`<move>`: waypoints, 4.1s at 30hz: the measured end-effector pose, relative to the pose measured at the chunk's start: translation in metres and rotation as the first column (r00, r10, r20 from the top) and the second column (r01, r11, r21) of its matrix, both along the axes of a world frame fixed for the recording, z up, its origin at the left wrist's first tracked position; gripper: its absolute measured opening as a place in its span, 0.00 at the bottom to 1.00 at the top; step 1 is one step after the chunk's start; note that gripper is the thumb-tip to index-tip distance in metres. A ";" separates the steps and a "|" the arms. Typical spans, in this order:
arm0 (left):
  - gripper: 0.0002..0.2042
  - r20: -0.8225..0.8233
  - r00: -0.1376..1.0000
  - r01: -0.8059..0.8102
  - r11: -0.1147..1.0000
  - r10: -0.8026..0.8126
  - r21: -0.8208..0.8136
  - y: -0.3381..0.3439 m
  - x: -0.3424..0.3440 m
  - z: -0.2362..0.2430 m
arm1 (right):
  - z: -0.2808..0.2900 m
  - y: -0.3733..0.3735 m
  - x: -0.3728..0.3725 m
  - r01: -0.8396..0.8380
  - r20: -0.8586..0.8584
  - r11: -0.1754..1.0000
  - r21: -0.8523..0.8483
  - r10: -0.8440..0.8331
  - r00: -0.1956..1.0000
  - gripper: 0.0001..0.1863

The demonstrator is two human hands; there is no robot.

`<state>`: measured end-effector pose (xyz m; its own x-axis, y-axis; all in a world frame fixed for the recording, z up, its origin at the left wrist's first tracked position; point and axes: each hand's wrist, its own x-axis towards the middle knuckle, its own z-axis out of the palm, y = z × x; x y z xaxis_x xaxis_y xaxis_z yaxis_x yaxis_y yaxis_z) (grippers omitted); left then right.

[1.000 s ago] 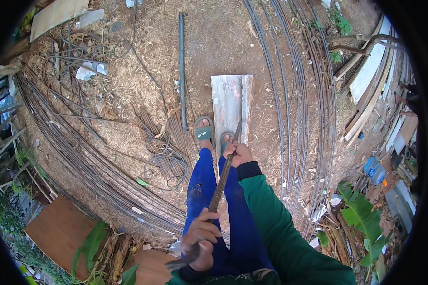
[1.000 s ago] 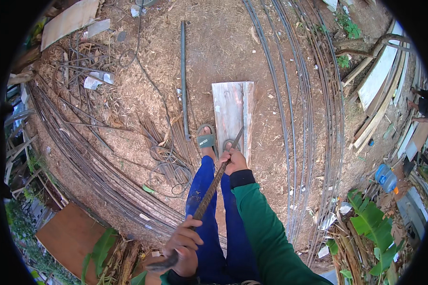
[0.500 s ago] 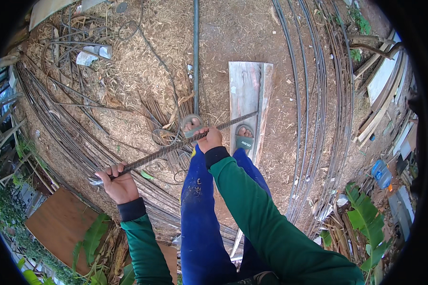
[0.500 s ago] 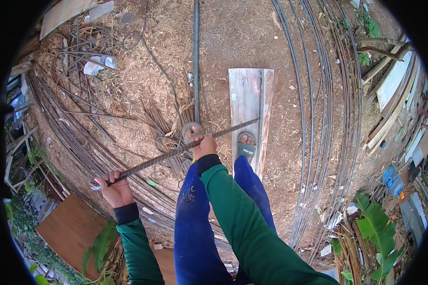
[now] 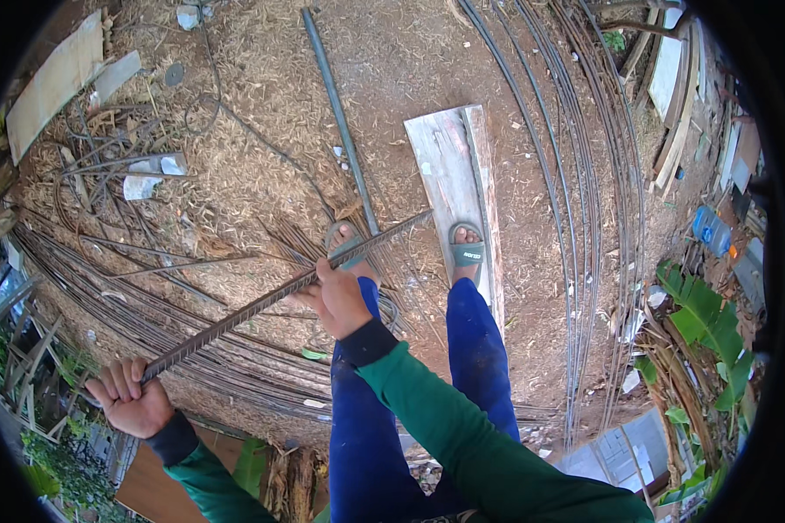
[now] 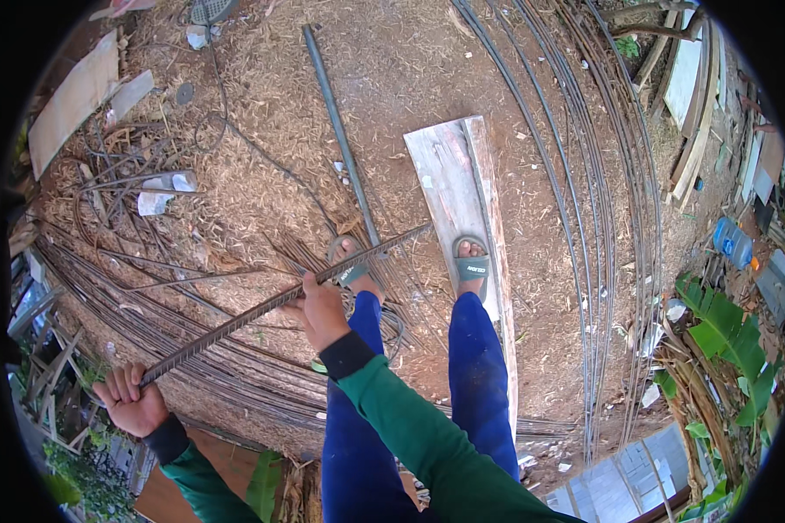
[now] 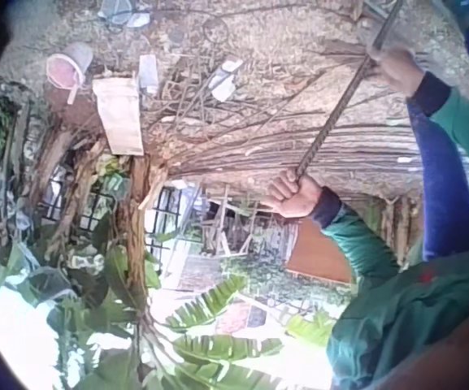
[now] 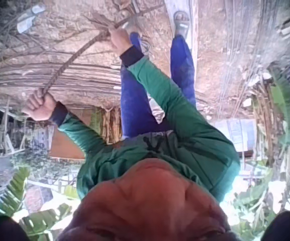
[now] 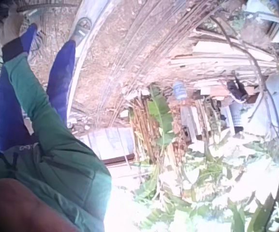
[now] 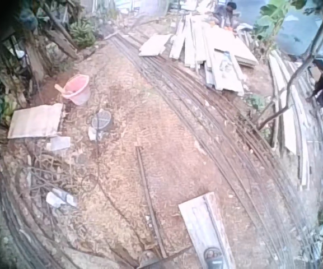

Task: The person uses a long metal bar as a lever to split a piece of wood placed on the ground. They repeatedly position the bar under the wood, apply downward pressure, and reposition the wood to continue splitting it into smaller pieces.

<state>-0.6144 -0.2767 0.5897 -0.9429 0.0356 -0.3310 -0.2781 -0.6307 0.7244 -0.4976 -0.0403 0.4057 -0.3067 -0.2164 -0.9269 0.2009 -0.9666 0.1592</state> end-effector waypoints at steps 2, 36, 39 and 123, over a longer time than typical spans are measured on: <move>0.22 -0.031 0.999 0.007 0.998 -0.009 -0.056 -0.001 -0.020 0.033 | 0.032 0.030 0.010 -0.715 0.075 0.534 0.451 0.775 0.627 0.30; 0.22 0.904 -0.031 0.300 0.859 -0.427 0.416 0.420 0.309 -0.258 | 0.165 0.197 0.282 -0.845 0.684 -0.186 0.502 0.683 0.256 0.21; 0.23 0.905 -0.034 0.336 0.848 -0.425 0.411 0.435 0.306 -0.267 | 0.158 0.213 0.284 -0.845 0.674 -0.152 0.513 0.681 0.287 0.21; 0.22 0.862 -0.183 0.841 -0.530 -0.472 -0.112 0.376 0.428 -0.558 | -0.292 0.072 0.626 -0.941 0.851 0.168 0.293 0.404 0.336 0.09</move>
